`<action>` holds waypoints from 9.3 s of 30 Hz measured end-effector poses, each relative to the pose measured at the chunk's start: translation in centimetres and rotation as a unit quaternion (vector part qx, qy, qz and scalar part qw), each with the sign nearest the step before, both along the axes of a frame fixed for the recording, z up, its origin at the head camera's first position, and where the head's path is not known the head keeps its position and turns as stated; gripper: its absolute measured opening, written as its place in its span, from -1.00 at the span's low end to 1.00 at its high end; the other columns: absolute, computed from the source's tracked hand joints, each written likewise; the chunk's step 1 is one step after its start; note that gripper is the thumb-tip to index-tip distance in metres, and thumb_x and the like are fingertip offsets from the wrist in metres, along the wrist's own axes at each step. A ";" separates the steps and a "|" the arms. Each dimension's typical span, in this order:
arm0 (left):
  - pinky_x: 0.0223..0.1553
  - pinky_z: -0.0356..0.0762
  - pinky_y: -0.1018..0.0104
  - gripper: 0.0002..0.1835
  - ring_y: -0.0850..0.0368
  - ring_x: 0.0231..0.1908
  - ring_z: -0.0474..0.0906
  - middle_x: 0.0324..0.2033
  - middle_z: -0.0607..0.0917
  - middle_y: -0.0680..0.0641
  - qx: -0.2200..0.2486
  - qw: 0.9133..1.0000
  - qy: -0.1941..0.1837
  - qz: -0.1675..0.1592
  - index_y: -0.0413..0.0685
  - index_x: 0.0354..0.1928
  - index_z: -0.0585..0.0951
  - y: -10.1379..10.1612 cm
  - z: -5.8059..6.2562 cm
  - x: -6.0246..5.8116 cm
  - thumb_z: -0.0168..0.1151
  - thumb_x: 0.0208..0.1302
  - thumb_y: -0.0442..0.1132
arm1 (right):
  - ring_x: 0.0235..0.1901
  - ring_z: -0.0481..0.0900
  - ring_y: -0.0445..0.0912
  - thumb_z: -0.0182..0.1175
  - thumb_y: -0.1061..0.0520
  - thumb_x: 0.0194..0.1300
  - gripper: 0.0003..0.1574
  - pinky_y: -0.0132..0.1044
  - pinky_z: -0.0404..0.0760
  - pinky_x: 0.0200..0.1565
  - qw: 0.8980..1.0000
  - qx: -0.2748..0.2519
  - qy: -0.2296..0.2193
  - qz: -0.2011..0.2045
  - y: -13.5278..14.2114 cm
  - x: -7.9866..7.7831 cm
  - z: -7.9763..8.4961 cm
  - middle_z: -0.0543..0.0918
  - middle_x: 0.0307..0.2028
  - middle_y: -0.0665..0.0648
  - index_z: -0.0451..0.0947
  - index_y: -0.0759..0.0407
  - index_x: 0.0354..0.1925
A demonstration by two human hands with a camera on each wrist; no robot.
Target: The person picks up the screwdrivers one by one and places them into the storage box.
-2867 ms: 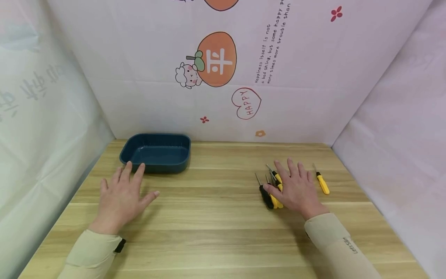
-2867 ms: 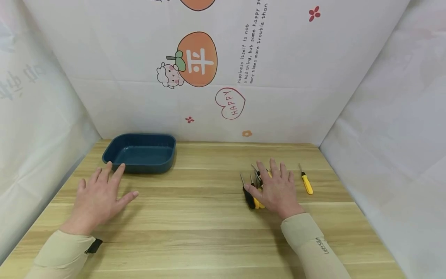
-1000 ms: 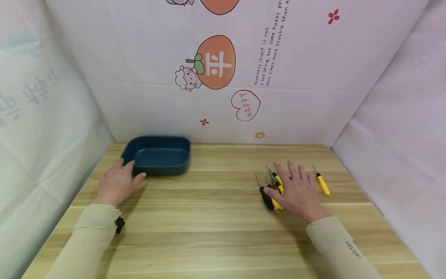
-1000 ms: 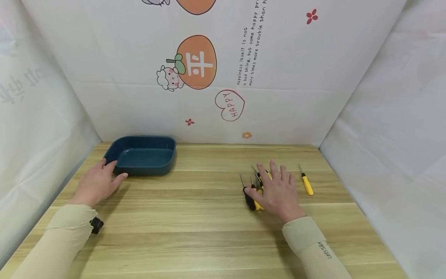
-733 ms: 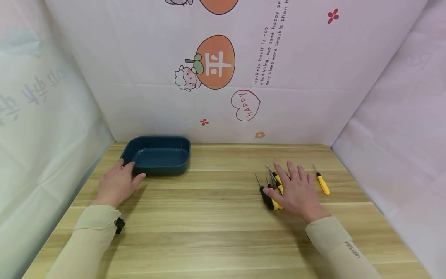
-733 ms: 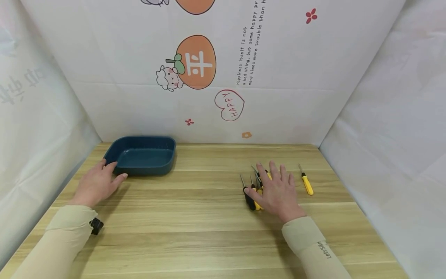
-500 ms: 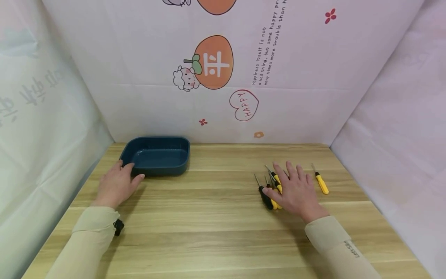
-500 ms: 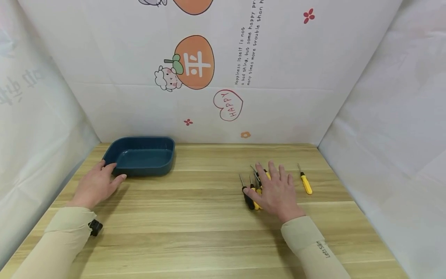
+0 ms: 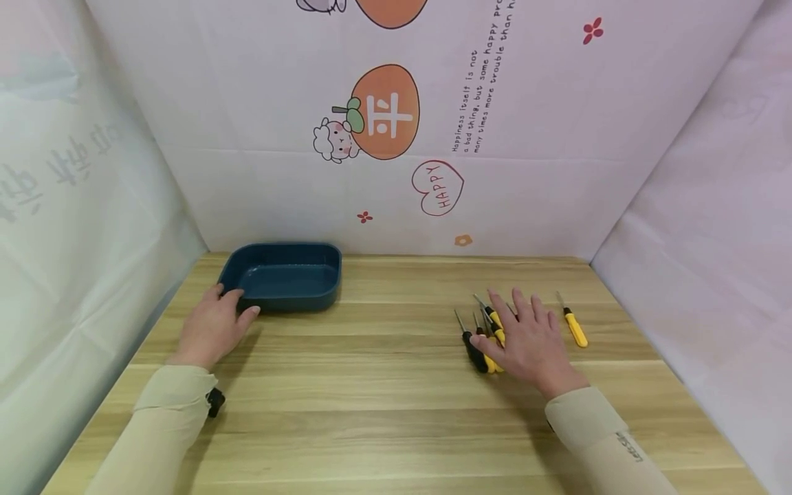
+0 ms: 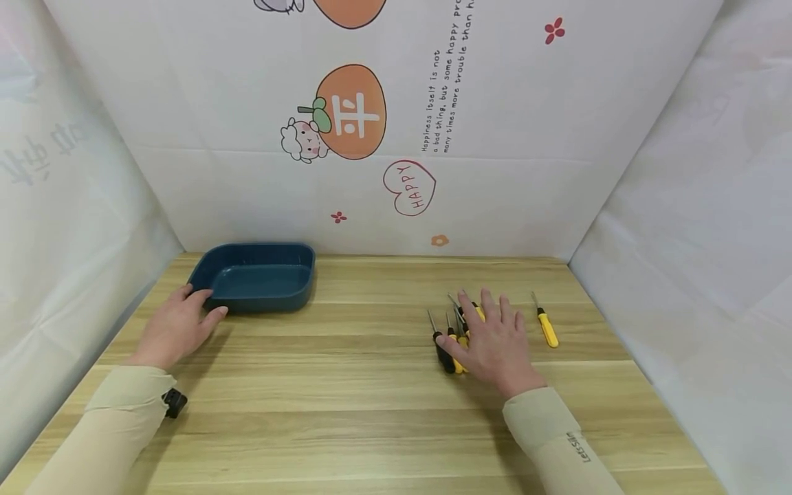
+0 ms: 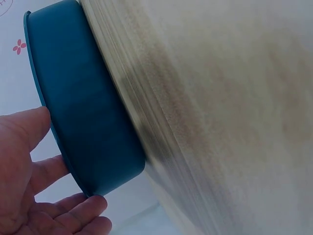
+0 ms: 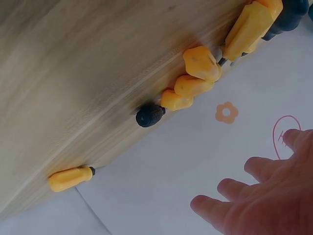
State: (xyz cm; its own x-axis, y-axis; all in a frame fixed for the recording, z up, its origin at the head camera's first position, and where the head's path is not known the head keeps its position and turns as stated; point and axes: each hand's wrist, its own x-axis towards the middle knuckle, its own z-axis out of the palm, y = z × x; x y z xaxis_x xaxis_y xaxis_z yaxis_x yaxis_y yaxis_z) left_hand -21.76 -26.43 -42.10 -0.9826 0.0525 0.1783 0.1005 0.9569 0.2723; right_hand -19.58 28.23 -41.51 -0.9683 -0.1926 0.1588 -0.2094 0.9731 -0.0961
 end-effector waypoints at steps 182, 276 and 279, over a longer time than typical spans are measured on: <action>-0.25 0.65 0.41 -0.22 0.19 -0.15 0.52 0.19 0.38 -0.37 0.494 0.858 -0.138 0.026 -0.32 0.62 0.04 7.7 -0.4 4.4 0.16 0.49 -0.42 | 0.53 -0.05 0.53 -0.08 -0.72 0.32 0.25 0.58 -0.01 0.39 1.000 0.006 -0.007 -0.008 0.2 1.1 -0.8 0.05 0.59 0.43 0.01 -0.08 0.67; -0.28 0.63 0.41 -0.36 0.05 -0.22 0.53 -0.01 0.41 -0.21 0.565 0.815 -0.129 0.011 -0.16 0.54 0.29 13.8 -1.5 5.8 0.19 0.47 -0.42 | 0.45 -0.18 0.71 -0.18 -0.70 0.38 0.33 0.62 -0.07 0.36 0.997 -0.006 -0.038 -0.065 6.4 -0.6 -0.1 -0.19 0.57 0.60 -0.22 0.08 0.69; -0.28 0.64 0.41 -0.36 0.03 -0.21 0.54 -0.01 0.42 -0.21 0.564 0.815 -0.130 0.007 -0.16 0.54 0.28 13.9 -1.5 5.9 0.18 0.48 -0.42 | 0.44 -0.18 0.72 -0.20 -0.69 0.40 0.32 0.62 -0.04 0.36 0.997 -0.001 -0.039 -0.067 6.8 -0.8 0.0 -0.20 0.57 0.61 -0.25 0.10 0.69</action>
